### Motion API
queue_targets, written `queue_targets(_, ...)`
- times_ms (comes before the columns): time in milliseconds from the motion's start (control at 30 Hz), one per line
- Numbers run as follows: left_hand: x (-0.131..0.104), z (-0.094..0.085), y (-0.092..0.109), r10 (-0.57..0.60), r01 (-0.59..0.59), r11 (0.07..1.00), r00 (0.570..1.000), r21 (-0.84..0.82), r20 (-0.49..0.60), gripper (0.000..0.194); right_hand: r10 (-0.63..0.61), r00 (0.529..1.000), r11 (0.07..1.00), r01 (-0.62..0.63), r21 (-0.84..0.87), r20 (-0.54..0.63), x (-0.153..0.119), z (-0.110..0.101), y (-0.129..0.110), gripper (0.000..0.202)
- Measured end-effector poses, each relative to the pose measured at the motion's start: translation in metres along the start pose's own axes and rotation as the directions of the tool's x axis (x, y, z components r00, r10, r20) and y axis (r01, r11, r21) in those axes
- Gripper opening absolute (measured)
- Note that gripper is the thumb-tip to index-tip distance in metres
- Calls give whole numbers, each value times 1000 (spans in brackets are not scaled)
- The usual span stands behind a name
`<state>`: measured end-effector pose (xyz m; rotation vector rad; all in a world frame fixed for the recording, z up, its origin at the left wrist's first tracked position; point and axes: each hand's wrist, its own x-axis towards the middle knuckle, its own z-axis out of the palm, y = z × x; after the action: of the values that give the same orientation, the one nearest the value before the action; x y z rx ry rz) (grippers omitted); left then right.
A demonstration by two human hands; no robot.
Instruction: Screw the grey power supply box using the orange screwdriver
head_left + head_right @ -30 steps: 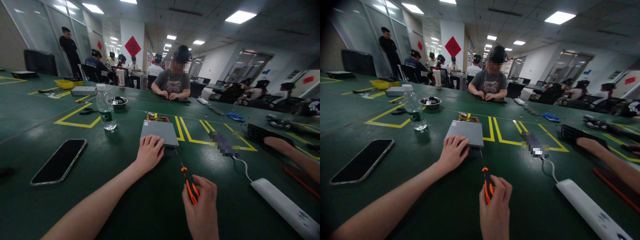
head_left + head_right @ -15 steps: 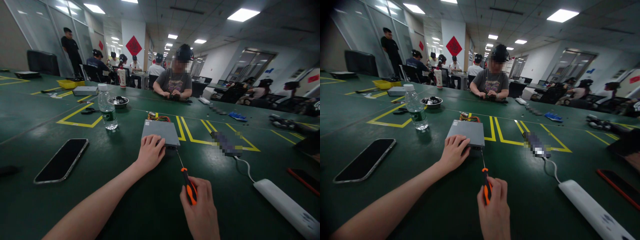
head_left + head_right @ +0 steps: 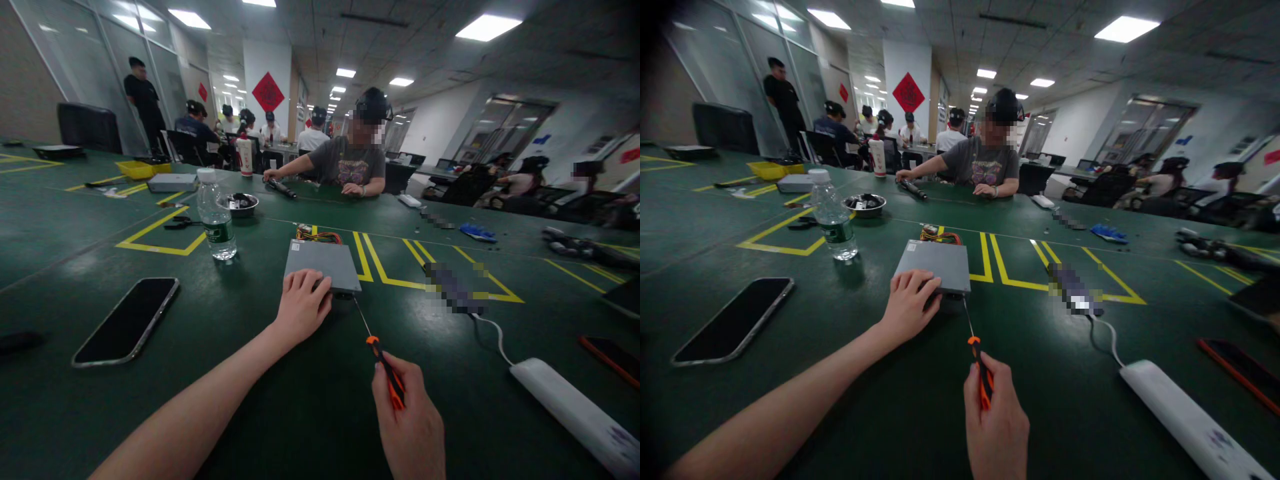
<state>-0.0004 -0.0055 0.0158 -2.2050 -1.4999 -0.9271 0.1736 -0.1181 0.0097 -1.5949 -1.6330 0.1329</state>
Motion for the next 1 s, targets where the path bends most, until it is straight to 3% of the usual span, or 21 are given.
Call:
queue_targets(100, 0, 0, 0, 0, 0, 1000, 1000, 0, 5, 25, -39, 999, 999, 39, 21, -37, -3, 0, -5, 33)
queue_targets(467, 0, 0, 1, 11, -12, 1000, 1000, -7, -21, 24, -148, 984, 989, 144, 45, 100, 0, 10, -8, 26)
queue_targets(767, 0, 0, -1, 11, -11, 1000, 1000, -19, -8, 25, -134, 985, 991, 132, 29, 106, 1, 14, -8, 26)
queue_targets(1000, 0, 2, 0, 13, -13, 1000, 1000, -7, -16, 25, -254, 964, 960, 261, -100, 74, -6, 18, -14, 33)
